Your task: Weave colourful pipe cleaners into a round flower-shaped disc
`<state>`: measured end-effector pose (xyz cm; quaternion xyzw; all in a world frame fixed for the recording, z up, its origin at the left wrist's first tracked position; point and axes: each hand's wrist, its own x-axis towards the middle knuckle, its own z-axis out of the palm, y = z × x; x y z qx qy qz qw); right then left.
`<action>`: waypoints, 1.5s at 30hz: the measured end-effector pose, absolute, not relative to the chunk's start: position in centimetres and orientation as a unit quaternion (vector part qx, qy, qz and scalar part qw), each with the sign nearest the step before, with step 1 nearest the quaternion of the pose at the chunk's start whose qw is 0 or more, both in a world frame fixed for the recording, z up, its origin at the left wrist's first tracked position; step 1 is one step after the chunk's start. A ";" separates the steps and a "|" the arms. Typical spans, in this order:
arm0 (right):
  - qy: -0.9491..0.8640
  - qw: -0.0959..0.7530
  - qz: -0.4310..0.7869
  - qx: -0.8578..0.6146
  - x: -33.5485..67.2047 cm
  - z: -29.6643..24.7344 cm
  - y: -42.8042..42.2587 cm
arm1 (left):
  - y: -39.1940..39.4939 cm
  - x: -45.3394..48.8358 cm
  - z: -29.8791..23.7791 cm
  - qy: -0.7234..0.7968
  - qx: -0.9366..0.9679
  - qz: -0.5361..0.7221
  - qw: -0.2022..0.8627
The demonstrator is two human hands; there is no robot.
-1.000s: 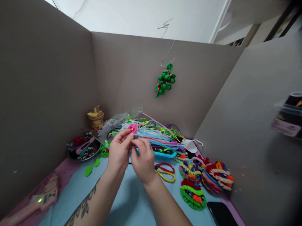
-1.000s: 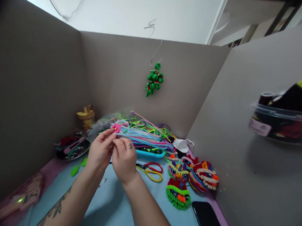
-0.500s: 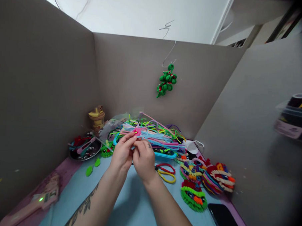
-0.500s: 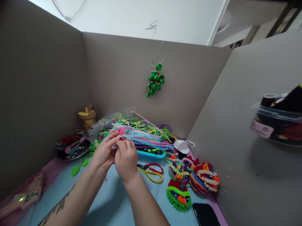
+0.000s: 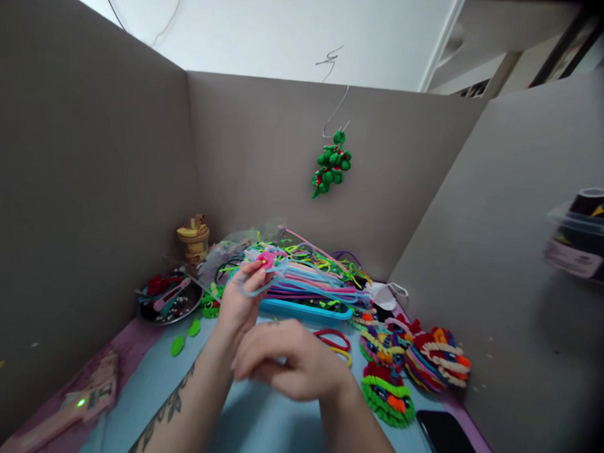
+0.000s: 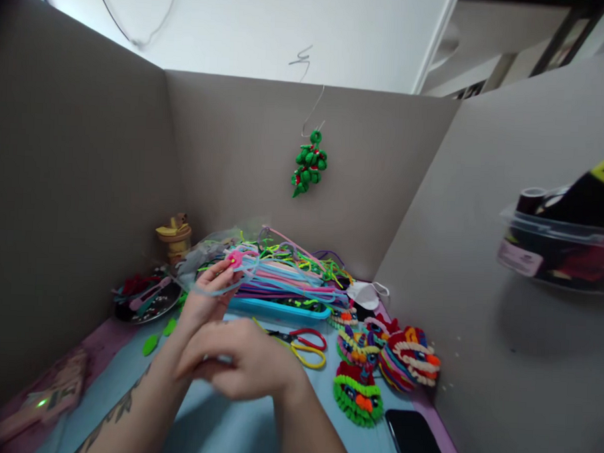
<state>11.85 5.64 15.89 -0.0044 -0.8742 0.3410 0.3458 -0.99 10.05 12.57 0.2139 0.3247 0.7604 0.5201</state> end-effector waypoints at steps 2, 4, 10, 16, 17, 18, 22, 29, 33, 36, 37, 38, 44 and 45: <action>-0.813 0.461 0.323 -0.148 12.2 15.1 7.0 | 10.0 -1.0 12.5 0.333 0.249 0.777 0.473; -0.719 0.573 0.264 -0.292 12.2 14.0 8.5 | 9.8 -0.8 12.4 0.343 0.289 0.785 0.428; -0.653 0.632 0.204 -0.363 11.8 12.4 10.3 | 9.0 0.4 12.5 0.389 0.373 0.763 0.357; -0.635 0.657 0.126 -0.387 11.9 12.5 10.1 | 8.5 1.0 12.7 0.390 0.411 0.740 0.363; -0.629 0.661 0.124 -0.391 12.0 12.5 10.1 | 8.4 1.0 12.7 0.393 0.414 0.736 0.365; -0.624 0.665 0.123 -0.392 12.0 12.5 10.1 | 8.3 1.0 12.8 0.395 0.415 0.733 0.367; -0.617 0.676 0.110 -0.387 12.1 12.6 9.9 | 8.2 1.0 12.9 0.401 0.418 0.725 0.372; -0.576 0.686 0.231 -0.379 11.1 12.2 9.8 | 8.1 0.6 13.2 0.396 0.428 0.726 0.365; -0.569 0.681 0.281 -0.365 10.6 12.3 9.9 | 8.0 0.1 13.2 0.415 0.464 0.707 0.337; -0.586 0.667 0.260 -0.381 10.7 12.6 9.8 | 7.8 -0.1 13.2 0.438 0.507 0.684 0.289; -0.591 0.657 0.256 -0.392 10.7 12.6 9.8 | 7.8 -0.1 13.3 0.449 0.522 0.675 0.264; -0.596 0.646 0.256 -0.402 10.8 12.6 9.9 | 7.7 -0.1 13.3 0.461 0.535 0.666 0.238; -0.620 0.618 0.290 -0.387 11.0 12.6 10.5 | 7.8 -0.1 13.5 0.475 0.534 0.660 0.232; -0.626 0.618 0.288 -0.380 11.1 12.6 10.5 | 7.9 -0.2 13.4 0.471 0.516 0.674 0.240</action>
